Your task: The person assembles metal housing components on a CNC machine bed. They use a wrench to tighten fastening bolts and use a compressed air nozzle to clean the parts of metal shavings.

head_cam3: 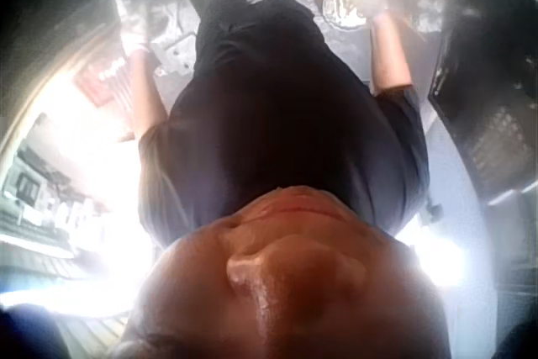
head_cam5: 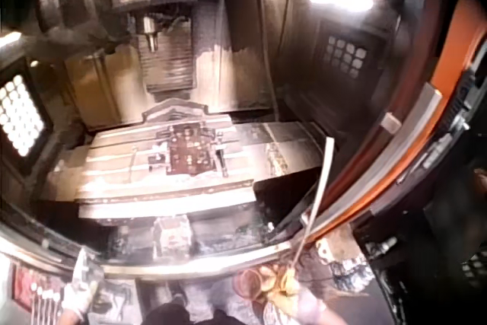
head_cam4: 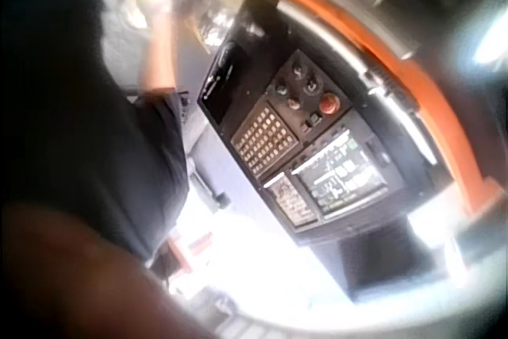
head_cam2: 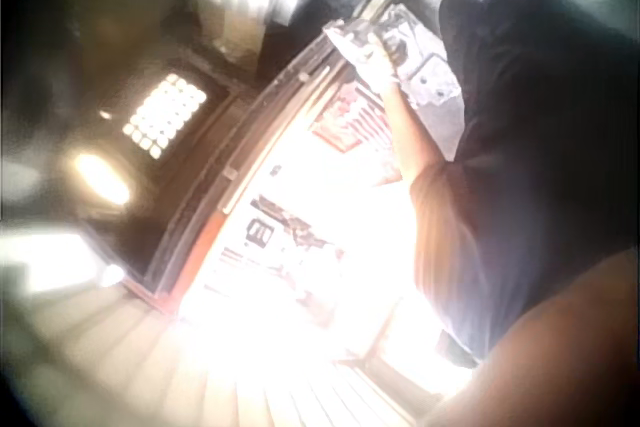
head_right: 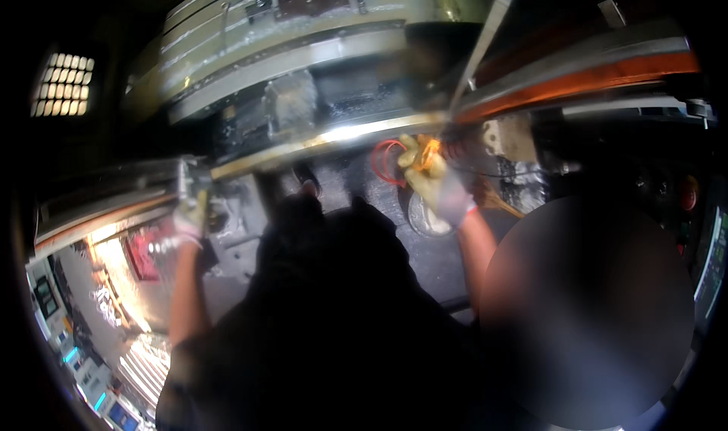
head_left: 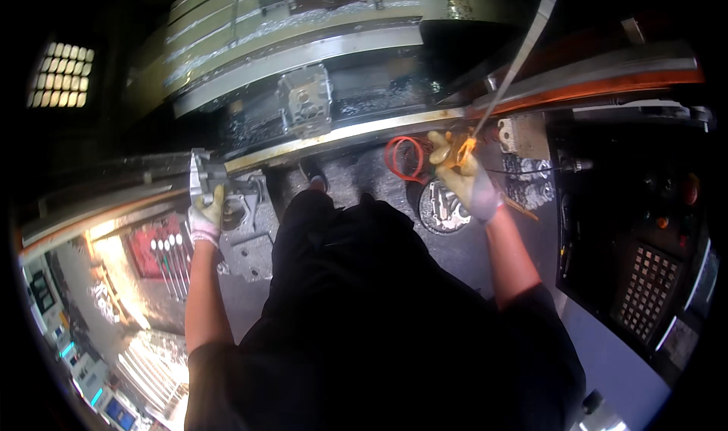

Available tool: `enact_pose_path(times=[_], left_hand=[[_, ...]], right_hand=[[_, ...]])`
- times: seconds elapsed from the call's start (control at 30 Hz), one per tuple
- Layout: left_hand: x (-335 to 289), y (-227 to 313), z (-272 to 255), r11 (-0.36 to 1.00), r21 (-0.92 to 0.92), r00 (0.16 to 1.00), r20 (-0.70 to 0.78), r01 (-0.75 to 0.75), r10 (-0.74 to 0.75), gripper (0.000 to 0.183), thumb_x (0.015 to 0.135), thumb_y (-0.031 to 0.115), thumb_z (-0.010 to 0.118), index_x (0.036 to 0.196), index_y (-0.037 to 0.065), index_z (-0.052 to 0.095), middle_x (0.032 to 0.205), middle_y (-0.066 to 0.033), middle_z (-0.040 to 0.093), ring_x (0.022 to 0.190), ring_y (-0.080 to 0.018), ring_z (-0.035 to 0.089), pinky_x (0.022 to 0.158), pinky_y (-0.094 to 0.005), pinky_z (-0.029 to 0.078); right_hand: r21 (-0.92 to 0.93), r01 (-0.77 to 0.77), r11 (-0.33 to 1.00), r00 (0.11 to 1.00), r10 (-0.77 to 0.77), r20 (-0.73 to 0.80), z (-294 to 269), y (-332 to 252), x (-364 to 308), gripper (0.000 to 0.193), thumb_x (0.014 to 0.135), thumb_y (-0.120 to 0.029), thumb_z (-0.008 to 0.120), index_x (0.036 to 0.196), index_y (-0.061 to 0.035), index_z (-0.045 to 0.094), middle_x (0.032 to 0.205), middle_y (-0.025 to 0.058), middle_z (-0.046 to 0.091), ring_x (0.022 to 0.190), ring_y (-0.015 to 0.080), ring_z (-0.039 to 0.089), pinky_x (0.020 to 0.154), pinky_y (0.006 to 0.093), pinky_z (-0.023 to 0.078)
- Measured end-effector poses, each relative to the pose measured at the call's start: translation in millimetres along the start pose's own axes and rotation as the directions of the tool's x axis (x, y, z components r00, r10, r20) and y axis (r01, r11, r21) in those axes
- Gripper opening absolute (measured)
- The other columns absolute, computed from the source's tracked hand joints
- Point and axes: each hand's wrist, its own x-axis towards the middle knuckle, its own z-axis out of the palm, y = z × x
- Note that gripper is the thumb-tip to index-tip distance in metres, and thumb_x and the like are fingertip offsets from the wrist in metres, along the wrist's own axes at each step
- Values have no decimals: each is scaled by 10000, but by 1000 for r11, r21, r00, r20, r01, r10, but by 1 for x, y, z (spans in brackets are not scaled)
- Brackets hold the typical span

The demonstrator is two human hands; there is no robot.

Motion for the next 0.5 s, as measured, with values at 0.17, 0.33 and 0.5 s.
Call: enact_pose_path(times=[0.17,0.33,0.5], left_hand=[[69,8,4,993,-114,986,164,27,-8,440,932,417,773,927,-7,655,730,-130,750,542,-146,676,478,-279,516],[126,8,-16,993,-112,968,251,48,-19,418,907,409,799,888,25,636,753,-141,744,573,-143,669,511,-275,510],[172,30,-17,929,326,951,300,-173,71,555,845,596,738,913,45,717,853,-188,753,749,-284,734,729,-394,572]], right_hand=[[23,184,983,924,-165,-345,18,39,66,260,1025,-123,602,1271,-41,600,1531,154,473,1242,197,556,1027,348,486],[729,341,593,934,-124,-336,-76,49,124,377,1066,-181,551,1398,-1,551,1369,189,572,1232,247,589,1052,384,535],[-490,-761,426,562,55,-825,-71,-38,138,337,1064,-290,576,1190,3,684,965,146,762,812,142,703,729,297,569]])
